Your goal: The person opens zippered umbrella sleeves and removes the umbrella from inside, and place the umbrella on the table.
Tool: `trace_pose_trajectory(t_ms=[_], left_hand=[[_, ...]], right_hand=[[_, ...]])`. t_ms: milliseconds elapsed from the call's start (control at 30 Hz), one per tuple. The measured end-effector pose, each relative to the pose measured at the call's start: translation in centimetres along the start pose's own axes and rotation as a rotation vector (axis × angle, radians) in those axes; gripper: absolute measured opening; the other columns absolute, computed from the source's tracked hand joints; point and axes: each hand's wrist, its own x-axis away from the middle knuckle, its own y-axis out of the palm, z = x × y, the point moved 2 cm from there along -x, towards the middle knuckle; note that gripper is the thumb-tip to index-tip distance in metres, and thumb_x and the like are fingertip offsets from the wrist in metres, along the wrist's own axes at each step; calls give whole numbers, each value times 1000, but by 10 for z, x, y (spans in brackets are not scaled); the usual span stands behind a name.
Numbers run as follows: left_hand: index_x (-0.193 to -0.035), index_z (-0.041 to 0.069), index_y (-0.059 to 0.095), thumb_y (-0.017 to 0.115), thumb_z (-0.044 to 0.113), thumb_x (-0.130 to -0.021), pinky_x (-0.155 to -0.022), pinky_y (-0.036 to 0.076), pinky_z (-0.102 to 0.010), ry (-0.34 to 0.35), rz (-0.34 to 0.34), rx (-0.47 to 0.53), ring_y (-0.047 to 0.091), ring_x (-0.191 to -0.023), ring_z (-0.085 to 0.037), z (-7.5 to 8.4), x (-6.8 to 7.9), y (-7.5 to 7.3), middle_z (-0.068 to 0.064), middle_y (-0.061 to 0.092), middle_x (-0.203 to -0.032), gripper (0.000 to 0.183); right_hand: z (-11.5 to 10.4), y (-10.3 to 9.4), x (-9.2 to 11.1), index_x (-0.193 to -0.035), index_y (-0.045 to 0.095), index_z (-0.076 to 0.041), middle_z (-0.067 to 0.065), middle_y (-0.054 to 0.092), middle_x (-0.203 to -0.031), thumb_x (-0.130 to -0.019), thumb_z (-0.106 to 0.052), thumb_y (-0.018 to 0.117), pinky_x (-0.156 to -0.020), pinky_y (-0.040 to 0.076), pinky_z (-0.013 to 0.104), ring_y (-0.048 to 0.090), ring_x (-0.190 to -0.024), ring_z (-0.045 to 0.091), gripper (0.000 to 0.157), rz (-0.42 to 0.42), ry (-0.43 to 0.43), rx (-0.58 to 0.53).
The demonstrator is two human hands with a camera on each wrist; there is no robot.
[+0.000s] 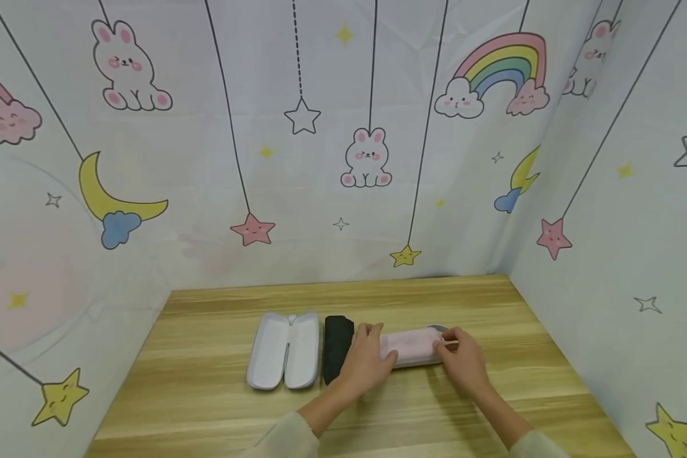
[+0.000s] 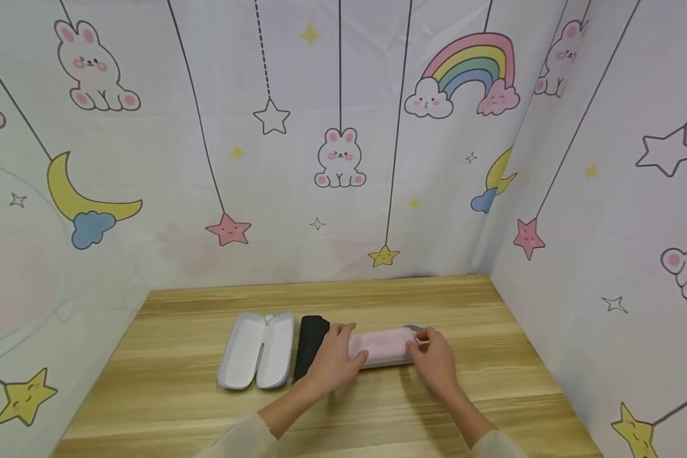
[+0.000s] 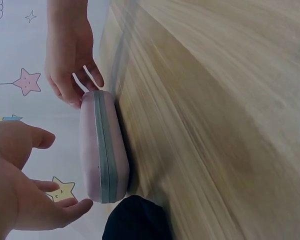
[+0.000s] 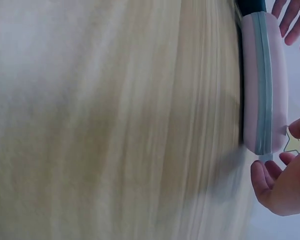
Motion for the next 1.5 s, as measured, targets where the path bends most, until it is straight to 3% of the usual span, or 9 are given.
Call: trace_pose_trajectory(t_ms=[267,500,700,1000,1333,1500], left_hand=[[-146,4,44,67,34,-94,-100,46,-46,47,-46,-84,46,-131,-32,-5,-15,1,-16,44,-143,65],[-149,8,42,65,39,-96,-100,47,-46,101,-131,-184,45,-134,-29,-7,-26,0,-12,44,-147,66],[-150,12,44,66,47,-93,-99,48,-45,159,-182,-311,45,-135,-27,-5,-34,5,-9,42,-151,70],[-146,14,49,64,55,-91,-100,47,-37,220,-252,-431,47,-130,-21,-4,-41,22,-2,48,-144,70],[-142,16,53,65,50,-93,-94,49,-33,239,-310,-477,54,-120,-19,-7,-41,22,-2,52,-138,61],[-139,17,55,67,46,-93,-93,49,-32,248,-304,-470,55,-118,-17,-9,-42,23,1,54,-134,56]], right_hand=[[-8,-7,-19,-118,65,2,16,67,-111,-92,-16,69,-80,56,39,67,-97,27,32,-36,-92,42],[-17,-16,-30,-124,60,7,22,63,-114,-92,-10,65,-84,55,45,65,-101,33,36,-98,-147,87],[-22,-19,-40,-120,62,8,16,66,-104,-92,-9,65,-83,54,45,66,-95,29,33,-145,-211,135],[-17,-17,-49,-98,67,0,6,67,-88,-93,-8,63,-72,53,36,63,-81,20,10,-182,-227,175],[-8,-17,-61,-101,72,-4,6,70,-96,-94,-7,60,-77,52,38,63,-89,20,14,-282,-167,180],[-9,-17,-61,-98,74,-7,5,70,-95,-94,-2,57,-76,51,38,63,-89,20,17,-324,-193,189]])
